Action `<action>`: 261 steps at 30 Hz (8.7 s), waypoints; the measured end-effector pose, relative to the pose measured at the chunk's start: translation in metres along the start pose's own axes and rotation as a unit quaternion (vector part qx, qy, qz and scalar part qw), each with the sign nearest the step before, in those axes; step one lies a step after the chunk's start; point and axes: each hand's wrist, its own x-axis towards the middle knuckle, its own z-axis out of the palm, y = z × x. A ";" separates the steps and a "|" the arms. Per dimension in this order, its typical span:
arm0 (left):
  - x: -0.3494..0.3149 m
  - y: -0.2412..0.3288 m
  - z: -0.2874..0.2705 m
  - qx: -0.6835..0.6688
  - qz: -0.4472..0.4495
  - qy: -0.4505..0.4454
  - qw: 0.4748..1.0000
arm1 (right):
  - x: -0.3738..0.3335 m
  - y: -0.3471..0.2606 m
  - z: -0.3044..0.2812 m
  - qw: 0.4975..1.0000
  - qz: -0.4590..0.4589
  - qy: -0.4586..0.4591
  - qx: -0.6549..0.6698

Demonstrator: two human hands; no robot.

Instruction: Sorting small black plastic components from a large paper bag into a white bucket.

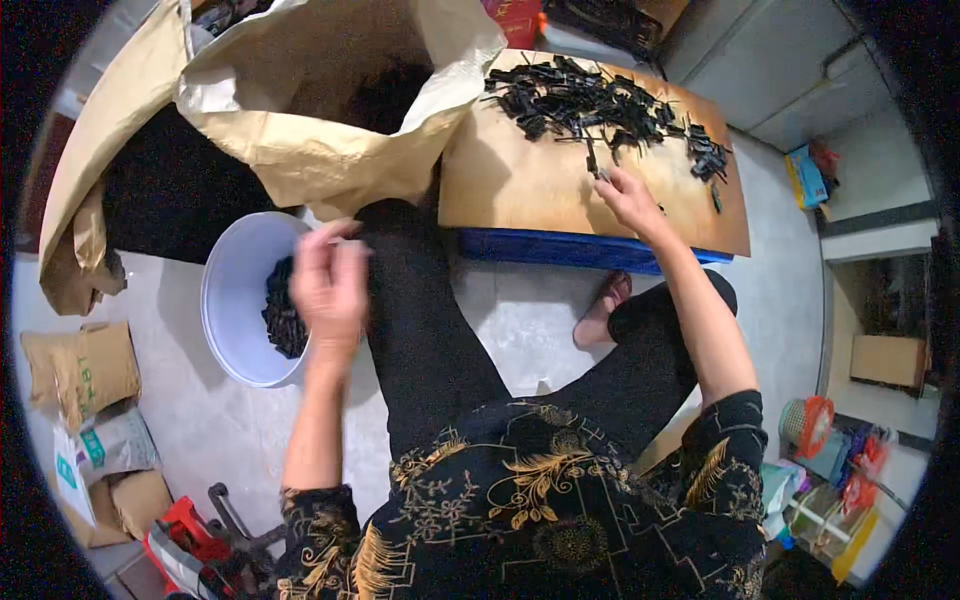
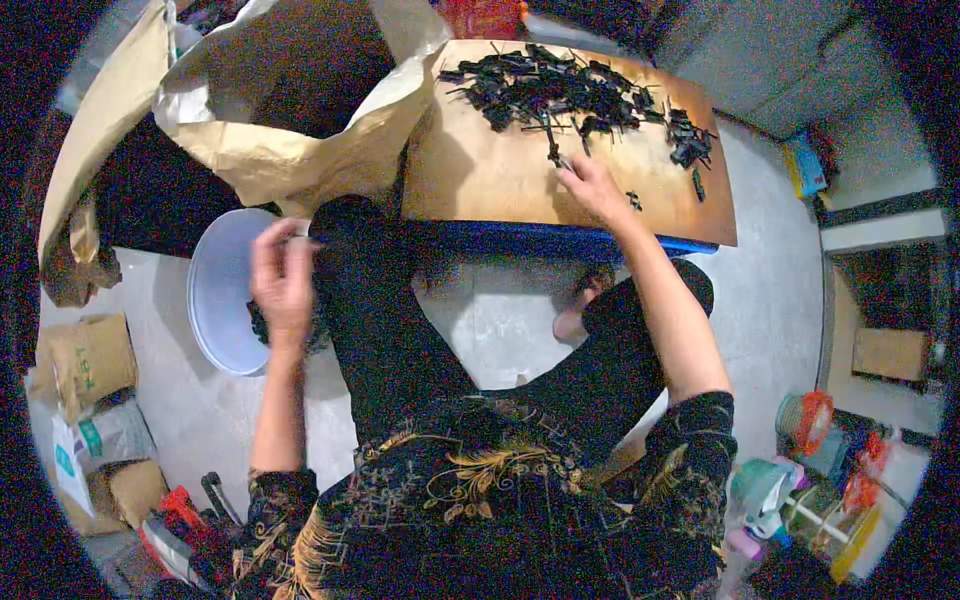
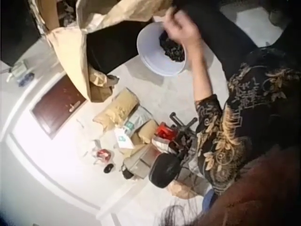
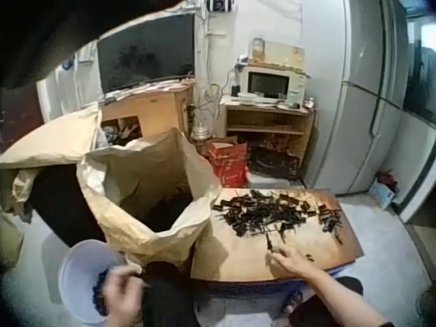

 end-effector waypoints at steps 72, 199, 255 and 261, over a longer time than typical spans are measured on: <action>-0.078 0.014 0.206 -0.214 -0.309 -0.376 0.847 | -0.124 -0.028 0.055 0.974 0.114 -0.120 0.152; -0.056 0.040 0.162 -0.579 -0.309 -0.446 0.608 | -0.107 -0.063 -0.005 0.821 0.160 -0.321 0.444; -0.060 0.022 0.199 -0.234 -0.219 -0.263 0.910 | -0.103 -0.032 0.058 0.971 0.056 -0.082 0.218; -0.052 0.018 0.190 -0.499 -0.369 -0.254 0.742 | -0.108 -0.031 0.047 0.928 0.150 -0.095 0.328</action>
